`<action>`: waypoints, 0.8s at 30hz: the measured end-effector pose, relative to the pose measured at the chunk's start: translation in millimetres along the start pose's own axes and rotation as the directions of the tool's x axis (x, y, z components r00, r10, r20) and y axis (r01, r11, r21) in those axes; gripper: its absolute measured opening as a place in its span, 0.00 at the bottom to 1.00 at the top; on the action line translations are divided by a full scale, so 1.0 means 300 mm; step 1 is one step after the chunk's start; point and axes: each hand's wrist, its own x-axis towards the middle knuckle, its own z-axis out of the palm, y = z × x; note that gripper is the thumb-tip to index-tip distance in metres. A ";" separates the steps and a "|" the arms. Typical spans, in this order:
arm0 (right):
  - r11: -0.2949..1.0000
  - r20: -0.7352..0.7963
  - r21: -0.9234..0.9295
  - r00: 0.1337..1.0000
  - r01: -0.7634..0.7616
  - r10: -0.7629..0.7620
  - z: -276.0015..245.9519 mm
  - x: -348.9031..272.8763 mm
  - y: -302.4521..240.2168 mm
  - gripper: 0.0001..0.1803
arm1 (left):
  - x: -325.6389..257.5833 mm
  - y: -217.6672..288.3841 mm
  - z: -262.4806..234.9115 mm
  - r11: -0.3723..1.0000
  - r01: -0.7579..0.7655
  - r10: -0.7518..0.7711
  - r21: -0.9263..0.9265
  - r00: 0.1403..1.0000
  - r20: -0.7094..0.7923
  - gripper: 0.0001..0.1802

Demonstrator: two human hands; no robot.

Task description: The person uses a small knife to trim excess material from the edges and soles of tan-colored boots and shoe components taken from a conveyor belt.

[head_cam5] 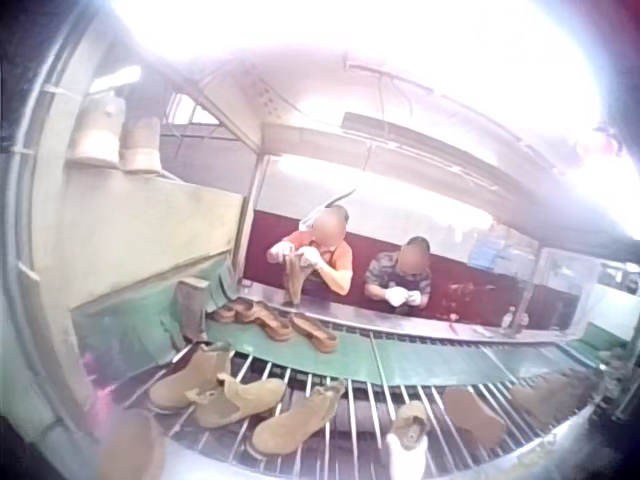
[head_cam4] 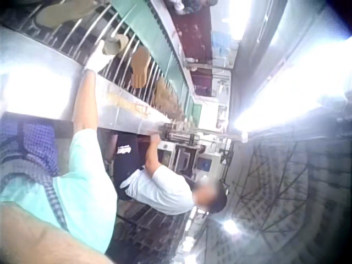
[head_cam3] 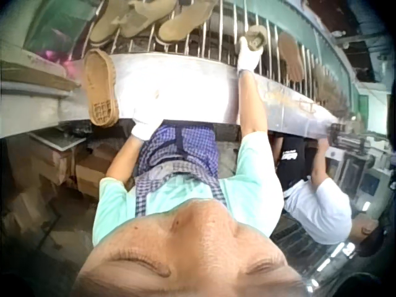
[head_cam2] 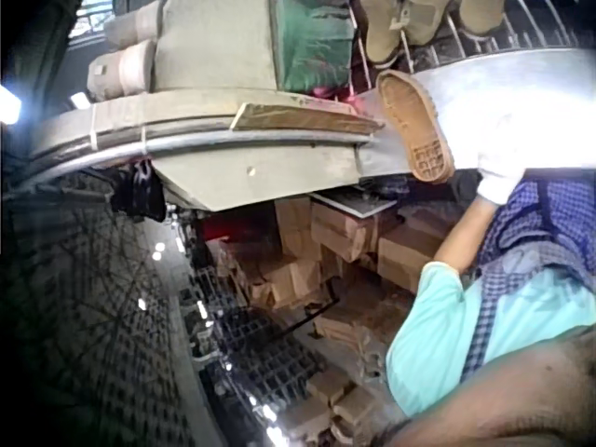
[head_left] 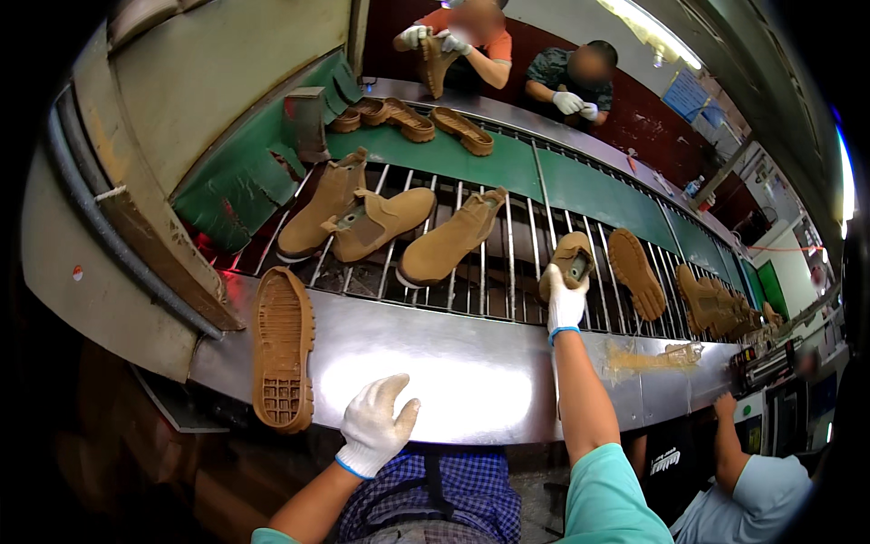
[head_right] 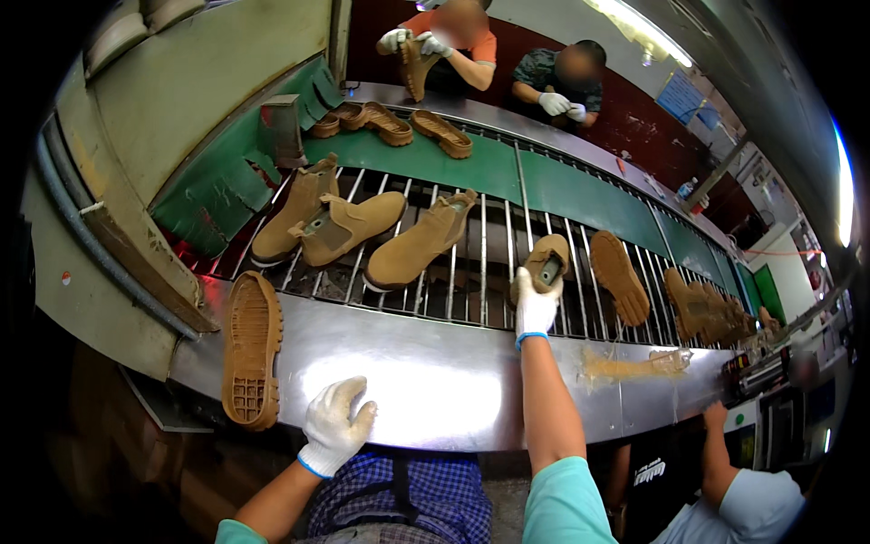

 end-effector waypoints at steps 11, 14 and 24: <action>0.433 0.487 0.697 0.821 -0.571 0.299 -0.488 -0.223 -0.359 0.31 | 0.019 0.020 -0.030 0.970 0.232 -0.221 -0.067 0.965 0.138 0.23; 0.406 0.661 0.694 0.750 -0.595 -0.032 -0.601 -0.396 -0.386 0.37 | 0.056 0.011 0.014 0.775 0.450 -0.340 -0.444 0.889 0.308 0.26; 0.946 0.950 0.258 0.228 -0.194 -0.212 -0.879 -0.839 -0.437 0.55 | 0.039 0.311 -0.082 0.040 0.717 -0.139 -0.696 0.694 0.706 0.35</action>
